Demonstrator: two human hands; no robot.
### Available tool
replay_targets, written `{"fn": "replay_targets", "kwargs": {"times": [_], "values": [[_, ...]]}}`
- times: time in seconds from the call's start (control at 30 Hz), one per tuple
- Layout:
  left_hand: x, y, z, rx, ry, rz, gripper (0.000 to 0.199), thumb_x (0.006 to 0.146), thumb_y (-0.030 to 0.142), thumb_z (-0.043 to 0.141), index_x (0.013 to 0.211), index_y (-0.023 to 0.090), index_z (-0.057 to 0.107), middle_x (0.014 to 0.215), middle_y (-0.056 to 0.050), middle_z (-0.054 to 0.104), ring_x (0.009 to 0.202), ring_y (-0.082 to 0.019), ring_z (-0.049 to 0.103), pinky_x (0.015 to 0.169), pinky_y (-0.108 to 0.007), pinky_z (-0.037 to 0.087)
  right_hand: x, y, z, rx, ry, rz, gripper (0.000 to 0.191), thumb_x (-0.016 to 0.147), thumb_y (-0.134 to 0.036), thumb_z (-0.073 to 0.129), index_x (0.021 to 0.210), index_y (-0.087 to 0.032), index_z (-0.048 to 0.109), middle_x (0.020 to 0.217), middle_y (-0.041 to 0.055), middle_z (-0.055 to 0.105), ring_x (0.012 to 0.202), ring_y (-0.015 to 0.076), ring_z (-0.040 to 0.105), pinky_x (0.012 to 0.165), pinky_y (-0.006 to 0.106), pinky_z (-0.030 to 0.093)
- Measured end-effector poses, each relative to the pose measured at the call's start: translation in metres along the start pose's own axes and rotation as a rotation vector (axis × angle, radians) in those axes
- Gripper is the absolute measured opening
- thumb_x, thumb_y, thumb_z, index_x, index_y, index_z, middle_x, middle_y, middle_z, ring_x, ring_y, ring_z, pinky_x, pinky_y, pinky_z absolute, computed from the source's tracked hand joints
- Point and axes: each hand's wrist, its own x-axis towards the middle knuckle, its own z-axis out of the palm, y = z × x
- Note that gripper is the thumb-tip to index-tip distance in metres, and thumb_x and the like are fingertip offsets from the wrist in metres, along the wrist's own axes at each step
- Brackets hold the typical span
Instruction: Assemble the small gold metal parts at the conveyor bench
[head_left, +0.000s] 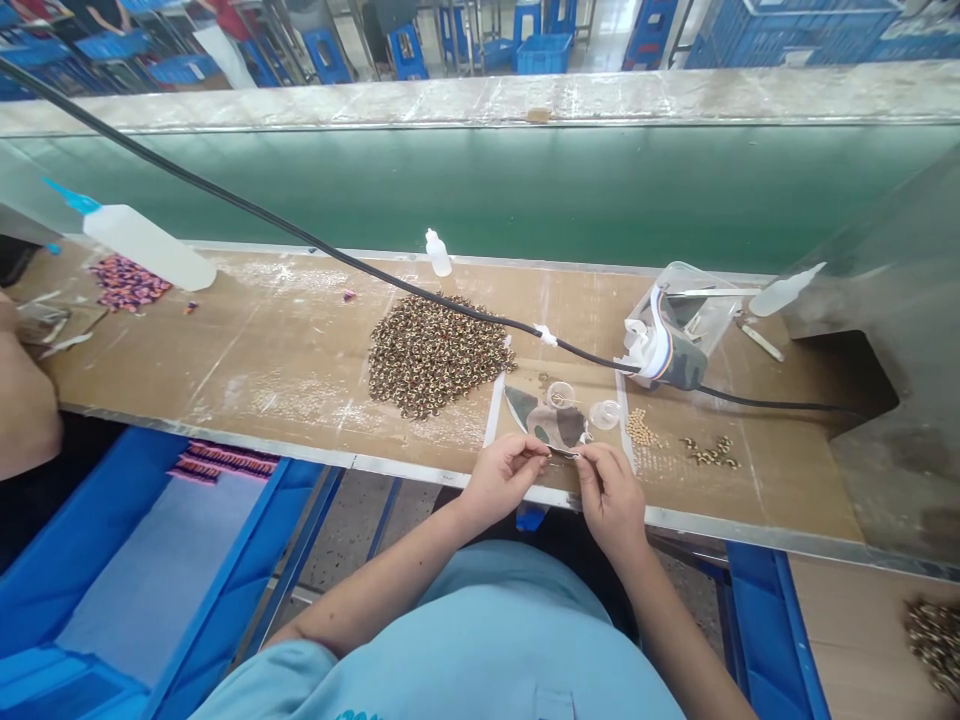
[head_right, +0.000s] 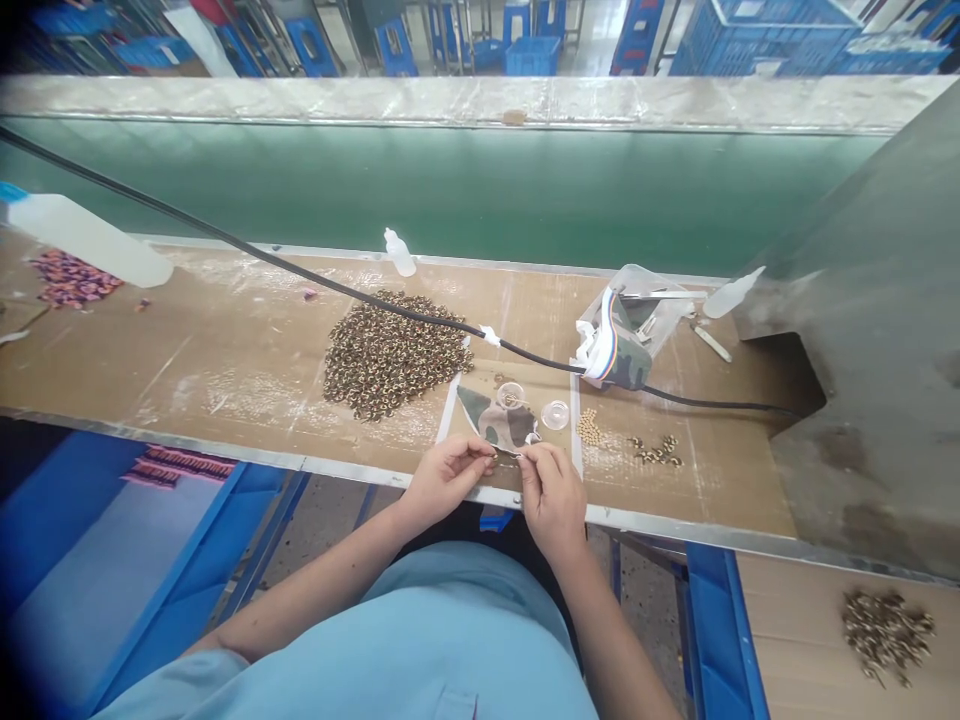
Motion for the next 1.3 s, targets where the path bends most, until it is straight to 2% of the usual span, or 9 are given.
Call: {"fn": "replay_targets", "kwargs": {"times": [0.13, 0.33, 0.43, 0.63, 0.73, 1.0, 1.3], "values": [[0.000, 0.000, 0.003, 0.137, 0.013, 0.052, 0.007, 0.077, 0.018, 0.056, 0.084, 0.016, 0.056, 0.081, -0.004, 0.062, 0.077, -0.014, 0.063, 0.075, -0.029, 0.054, -0.001, 0.002, -0.001, 0.019, -0.026, -0.067, 0.018, 0.092, -0.023, 0.043, 0.092, -0.022, 0.062, 0.087, 0.0043, 0.061, 0.081, 0.0148, 0.060, 0.069, 0.026, 0.048], [-0.001, 0.003, 0.004, 0.334, 0.009, 0.142, 0.004, 0.078, 0.014, 0.052, 0.080, 0.017, 0.053, 0.075, -0.002, 0.062, 0.071, -0.012, 0.062, 0.067, -0.023, 0.053, -0.003, 0.003, -0.002, -0.044, -0.081, -0.182, 0.020, 0.092, -0.020, 0.043, 0.097, -0.022, 0.063, 0.087, 0.0041, 0.059, 0.079, 0.0141, 0.057, 0.068, 0.026, 0.046], [-0.004, 0.000, 0.003, 0.452, 0.021, 0.257, 0.005, 0.080, 0.013, 0.051, 0.081, 0.018, 0.053, 0.076, -0.002, 0.062, 0.071, -0.012, 0.062, 0.066, -0.024, 0.052, -0.004, 0.004, -0.001, -0.080, -0.091, -0.199, 0.022, 0.092, -0.019, 0.041, 0.096, -0.021, 0.062, 0.087, 0.0043, 0.058, 0.078, 0.0141, 0.056, 0.067, 0.026, 0.045], [-0.008, -0.006, 0.003, 0.669, 0.079, 0.591, 0.008, 0.085, 0.011, 0.048, 0.083, 0.019, 0.051, 0.073, -0.001, 0.061, 0.068, -0.012, 0.059, 0.065, -0.022, 0.051, -0.004, 0.004, 0.002, -0.176, -0.103, -0.199, 0.024, 0.092, -0.018, 0.038, 0.094, -0.022, 0.061, 0.087, 0.0038, 0.057, 0.076, 0.0144, 0.053, 0.067, 0.025, 0.044], [-0.009, -0.006, 0.004, 0.717, 0.092, 0.681, 0.009, 0.086, 0.010, 0.047, 0.083, 0.019, 0.048, 0.072, -0.001, 0.060, 0.067, -0.012, 0.058, 0.064, -0.022, 0.051, -0.004, 0.003, 0.003, -0.186, -0.120, -0.180, 0.025, 0.092, -0.018, 0.038, 0.091, -0.022, 0.062, 0.085, 0.0037, 0.057, 0.075, 0.0145, 0.052, 0.066, 0.025, 0.042], [-0.009, -0.006, 0.005, 0.741, 0.050, 0.804, 0.012, 0.086, 0.006, 0.044, 0.087, 0.018, 0.047, 0.077, -0.004, 0.060, 0.074, -0.013, 0.058, 0.070, -0.025, 0.053, -0.002, 0.005, 0.002, -0.152, -0.165, -0.159, 0.026, 0.091, -0.018, 0.038, 0.089, -0.022, 0.063, 0.086, 0.0039, 0.056, 0.075, 0.0152, 0.051, 0.065, 0.026, 0.039], [-0.009, -0.011, 0.004, 0.714, 0.047, 0.809, 0.012, 0.086, 0.006, 0.046, 0.087, 0.018, 0.048, 0.077, -0.003, 0.060, 0.074, -0.013, 0.058, 0.071, -0.026, 0.055, -0.003, 0.005, 0.002, -0.164, -0.203, -0.153, 0.027, 0.091, -0.017, 0.036, 0.092, -0.021, 0.063, 0.089, 0.0048, 0.057, 0.079, 0.0160, 0.052, 0.069, 0.026, 0.042]]}}
